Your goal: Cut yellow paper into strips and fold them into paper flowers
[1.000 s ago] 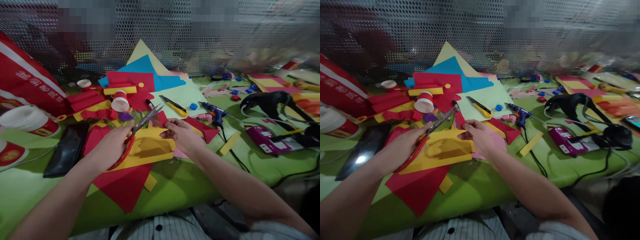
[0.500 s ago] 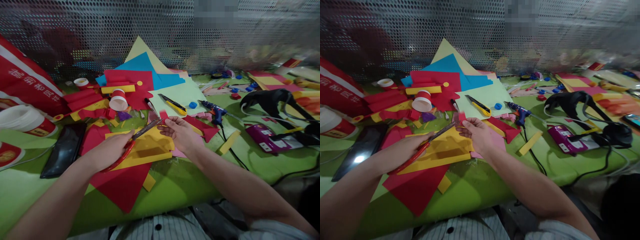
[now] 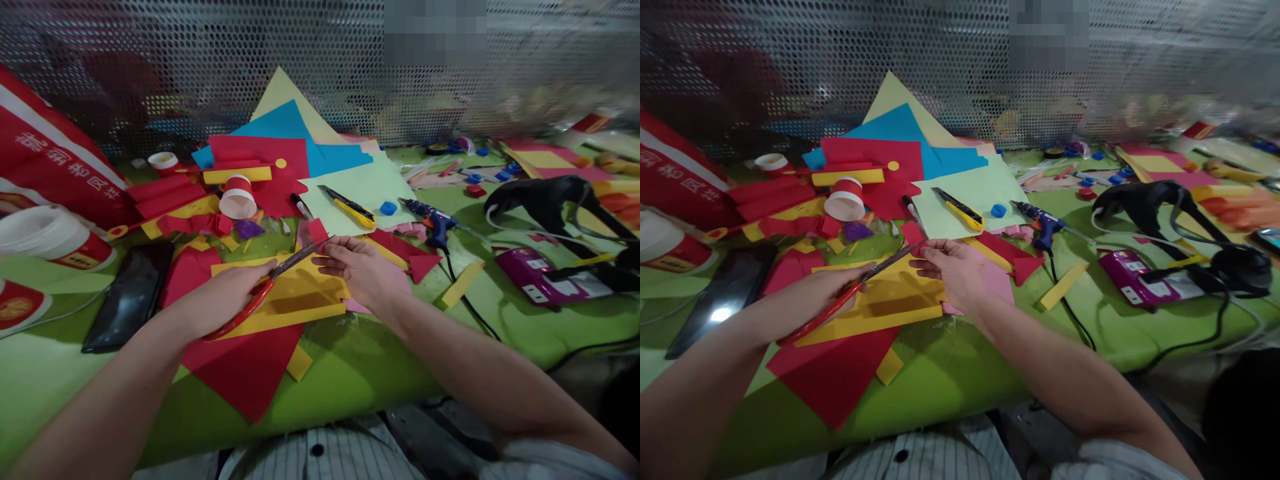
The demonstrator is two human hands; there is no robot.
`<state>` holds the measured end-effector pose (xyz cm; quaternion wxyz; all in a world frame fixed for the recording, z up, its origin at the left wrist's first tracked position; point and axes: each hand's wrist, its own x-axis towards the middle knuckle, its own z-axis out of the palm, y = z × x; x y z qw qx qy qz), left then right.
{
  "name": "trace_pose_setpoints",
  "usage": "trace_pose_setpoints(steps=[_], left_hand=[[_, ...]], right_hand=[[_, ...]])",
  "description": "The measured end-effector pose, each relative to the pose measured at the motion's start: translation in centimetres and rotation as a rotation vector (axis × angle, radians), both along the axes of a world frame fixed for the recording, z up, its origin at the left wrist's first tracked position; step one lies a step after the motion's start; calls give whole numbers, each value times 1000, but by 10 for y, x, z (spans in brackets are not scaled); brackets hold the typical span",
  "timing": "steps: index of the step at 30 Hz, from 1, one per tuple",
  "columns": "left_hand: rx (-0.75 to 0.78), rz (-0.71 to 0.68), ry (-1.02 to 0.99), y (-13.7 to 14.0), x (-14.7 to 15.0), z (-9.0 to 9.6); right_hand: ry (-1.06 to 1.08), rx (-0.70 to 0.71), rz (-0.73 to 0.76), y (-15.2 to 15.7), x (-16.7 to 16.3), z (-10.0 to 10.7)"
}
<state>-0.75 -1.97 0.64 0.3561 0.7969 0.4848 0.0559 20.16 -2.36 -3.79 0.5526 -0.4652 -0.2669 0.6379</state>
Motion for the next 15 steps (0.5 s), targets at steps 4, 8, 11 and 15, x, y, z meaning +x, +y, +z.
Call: trace_pose_setpoints(steps=[4, 8, 11, 15], left_hand=[[10, -46, 18, 2, -1, 1], [17, -49, 57, 3, -2, -1], [30, -57, 63, 3, -2, -3], [53, -44, 46, 2, -2, -2]], right_hand=[[-16, 13, 24, -1, -1, -2], [-39, 14, 38, -1, -1, -3], [-50, 9, 49, -1, 0, -3], [-52, 30, 59, -2, 0, -3]])
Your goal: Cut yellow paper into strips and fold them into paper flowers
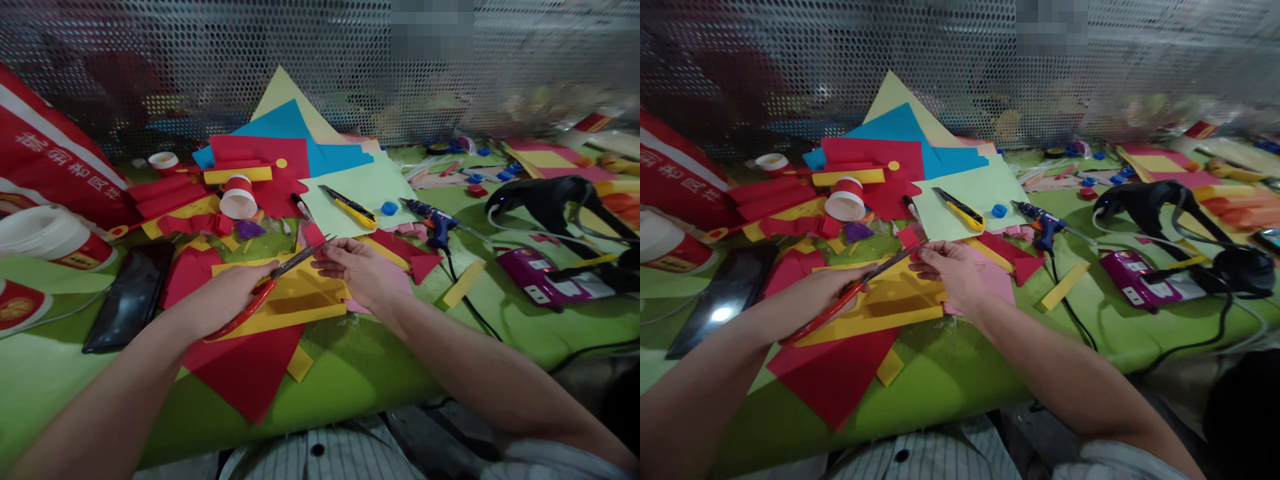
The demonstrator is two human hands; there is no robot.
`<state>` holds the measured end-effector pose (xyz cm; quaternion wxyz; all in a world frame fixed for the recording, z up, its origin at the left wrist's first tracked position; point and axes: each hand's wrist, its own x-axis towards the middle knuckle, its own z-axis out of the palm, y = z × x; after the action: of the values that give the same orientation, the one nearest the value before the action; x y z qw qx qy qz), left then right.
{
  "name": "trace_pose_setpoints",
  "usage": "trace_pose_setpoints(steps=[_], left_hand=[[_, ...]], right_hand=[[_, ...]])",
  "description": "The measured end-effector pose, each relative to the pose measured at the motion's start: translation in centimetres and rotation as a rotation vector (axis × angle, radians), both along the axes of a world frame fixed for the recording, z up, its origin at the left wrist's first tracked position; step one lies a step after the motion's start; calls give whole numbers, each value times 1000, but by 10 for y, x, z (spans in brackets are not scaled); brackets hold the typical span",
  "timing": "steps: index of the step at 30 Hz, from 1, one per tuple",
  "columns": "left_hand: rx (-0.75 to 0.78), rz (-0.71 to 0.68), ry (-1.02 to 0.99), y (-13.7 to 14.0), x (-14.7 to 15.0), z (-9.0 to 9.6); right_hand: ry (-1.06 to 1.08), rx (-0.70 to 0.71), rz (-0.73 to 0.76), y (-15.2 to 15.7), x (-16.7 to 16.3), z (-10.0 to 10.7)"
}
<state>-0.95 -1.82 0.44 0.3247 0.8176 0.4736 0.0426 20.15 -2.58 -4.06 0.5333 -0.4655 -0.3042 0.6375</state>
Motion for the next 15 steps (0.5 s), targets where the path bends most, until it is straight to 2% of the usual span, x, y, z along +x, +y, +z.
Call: trace_pose_setpoints(steps=[6, 15], left_hand=[[-39, 30, 50, 0, 2, 4], [-14, 48, 63, 1, 4, 6]], right_hand=[[-15, 10, 6, -1, 0, 0], [-12, -1, -8, -1, 0, 1]])
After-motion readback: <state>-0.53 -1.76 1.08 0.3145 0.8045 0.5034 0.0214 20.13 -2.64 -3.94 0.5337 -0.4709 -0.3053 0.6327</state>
